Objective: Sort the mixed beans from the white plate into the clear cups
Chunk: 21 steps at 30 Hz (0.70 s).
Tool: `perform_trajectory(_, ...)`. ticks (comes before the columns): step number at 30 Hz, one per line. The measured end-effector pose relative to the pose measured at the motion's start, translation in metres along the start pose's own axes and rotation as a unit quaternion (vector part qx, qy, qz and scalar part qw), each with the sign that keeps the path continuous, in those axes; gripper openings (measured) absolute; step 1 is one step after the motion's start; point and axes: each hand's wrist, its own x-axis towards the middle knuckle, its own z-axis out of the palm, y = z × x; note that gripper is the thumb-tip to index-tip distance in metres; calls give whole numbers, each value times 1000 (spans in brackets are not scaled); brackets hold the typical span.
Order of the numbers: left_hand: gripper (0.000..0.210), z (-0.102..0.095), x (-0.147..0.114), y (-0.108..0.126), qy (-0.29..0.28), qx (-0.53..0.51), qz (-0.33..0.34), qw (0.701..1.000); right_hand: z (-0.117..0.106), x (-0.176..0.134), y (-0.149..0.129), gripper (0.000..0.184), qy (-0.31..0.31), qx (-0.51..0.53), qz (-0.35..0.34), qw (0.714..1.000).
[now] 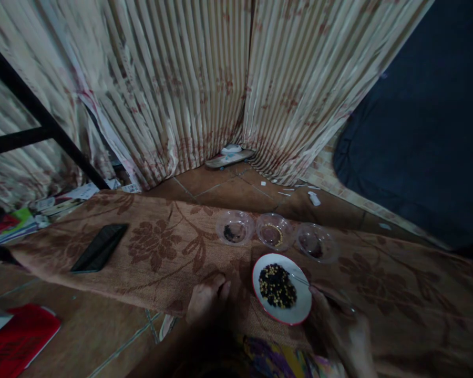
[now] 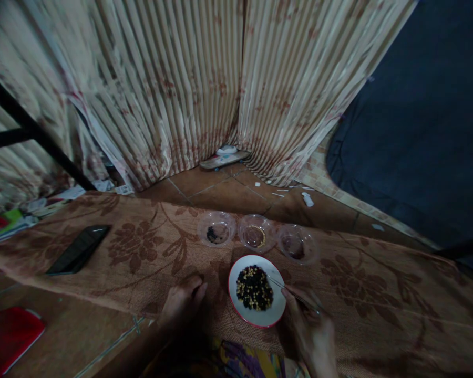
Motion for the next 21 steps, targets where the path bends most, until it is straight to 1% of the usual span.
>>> perform_trajectory(5, 26, 0, 0, -1, 4, -10, 2, 1000, 10, 10, -13, 31, 13, 19, -36, 999)
perform_trajectory(8, 26, 1, 0, -2, 8, -15, 8, 1000, 23, 23, -30, 26, 6, 40, -97, 994)
perform_trajectory(11, 25, 0, 0, -2, 13, -22, 11, 1000, 43, 39, -53, 23, 0, 61, -166, 984)
perform_trajectory(12, 25, 0, 0, -2, 15, -24, 13, 1000, 51, 44, -62, 21, -11, 64, -187, 980)
perform_trajectory(15, 26, 0, 0, -2, 18, -25, 19, 999, 76, 60, -82, 19, -50, 88, -214, 972)
perform_trajectory(18, 27, 1, -1, -3, 18, -29, 19, 999, 97, 71, -93, 20, -62, 98, -228, 967)
perform_trajectory(21, 27, 1, -1, -3, 18, -29, 21, 999, 106, 73, -96, 21, -57, 103, -226, 967)
